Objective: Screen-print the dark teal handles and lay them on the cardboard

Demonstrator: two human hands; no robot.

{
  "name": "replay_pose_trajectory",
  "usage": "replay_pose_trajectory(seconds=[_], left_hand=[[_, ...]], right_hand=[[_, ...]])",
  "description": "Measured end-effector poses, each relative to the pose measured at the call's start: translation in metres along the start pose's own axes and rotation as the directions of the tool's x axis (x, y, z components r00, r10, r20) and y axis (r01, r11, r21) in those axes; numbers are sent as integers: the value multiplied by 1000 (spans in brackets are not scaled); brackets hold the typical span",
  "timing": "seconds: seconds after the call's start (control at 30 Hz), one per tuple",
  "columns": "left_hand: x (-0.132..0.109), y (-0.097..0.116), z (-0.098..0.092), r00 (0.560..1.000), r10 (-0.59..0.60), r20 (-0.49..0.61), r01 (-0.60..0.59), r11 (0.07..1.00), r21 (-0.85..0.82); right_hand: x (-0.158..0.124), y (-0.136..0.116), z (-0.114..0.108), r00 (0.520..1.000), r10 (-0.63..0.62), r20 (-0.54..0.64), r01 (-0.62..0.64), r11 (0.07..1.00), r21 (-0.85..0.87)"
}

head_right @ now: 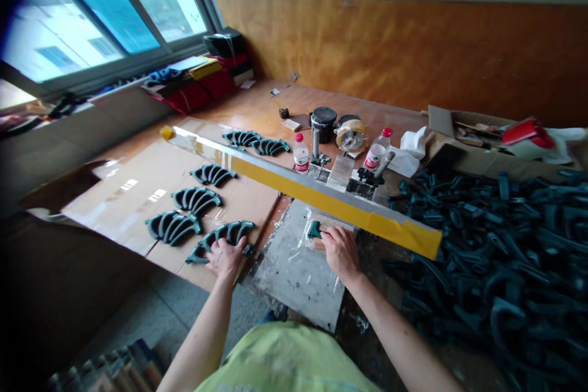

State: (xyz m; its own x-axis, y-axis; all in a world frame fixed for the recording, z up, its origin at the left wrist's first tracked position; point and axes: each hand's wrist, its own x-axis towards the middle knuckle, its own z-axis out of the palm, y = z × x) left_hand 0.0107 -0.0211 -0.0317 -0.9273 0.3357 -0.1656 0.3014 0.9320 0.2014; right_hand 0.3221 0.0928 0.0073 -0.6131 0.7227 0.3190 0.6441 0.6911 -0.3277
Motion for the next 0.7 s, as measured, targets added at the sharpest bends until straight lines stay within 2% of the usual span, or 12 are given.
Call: replay_pose_trajectory(seconds=[0.17, 0.27, 0.37, 0.43, 0.5, 0.6, 0.7], left_hand=[[-9, -15, -16, 997, 62, 42, -63, 998, 16], [-7, -25, -23, 991, 131, 17, -132, 990, 45], [7, -14, -32, 973, 226, -51, -222, 973, 67], [24, 11, -39, 950, 300, -83, -296, 953, 58], [45, 47, -45, 921, 379, -92, -379, 925, 13], [76, 108, -50, 875, 483, -39, -484, 868, -110], [99, 157, -50, 827, 562, 19, -546, 811, -210]], right_hand=[[13, -16, 5, 988, -135, 72, 137, 990, -27], [11, -25, 5, 975, -195, 101, 193, 981, 31], [1, -31, -6, 968, -234, 88, 222, 967, 124], [-5, -33, -17, 980, -197, 32, 191, 971, 145], [-10, -33, -28, 994, -99, -48, 105, 984, 141], [-17, -33, -42, 989, 49, -137, -32, 991, 127], [-27, -34, -48, 976, 118, -182, -105, 991, 81]])
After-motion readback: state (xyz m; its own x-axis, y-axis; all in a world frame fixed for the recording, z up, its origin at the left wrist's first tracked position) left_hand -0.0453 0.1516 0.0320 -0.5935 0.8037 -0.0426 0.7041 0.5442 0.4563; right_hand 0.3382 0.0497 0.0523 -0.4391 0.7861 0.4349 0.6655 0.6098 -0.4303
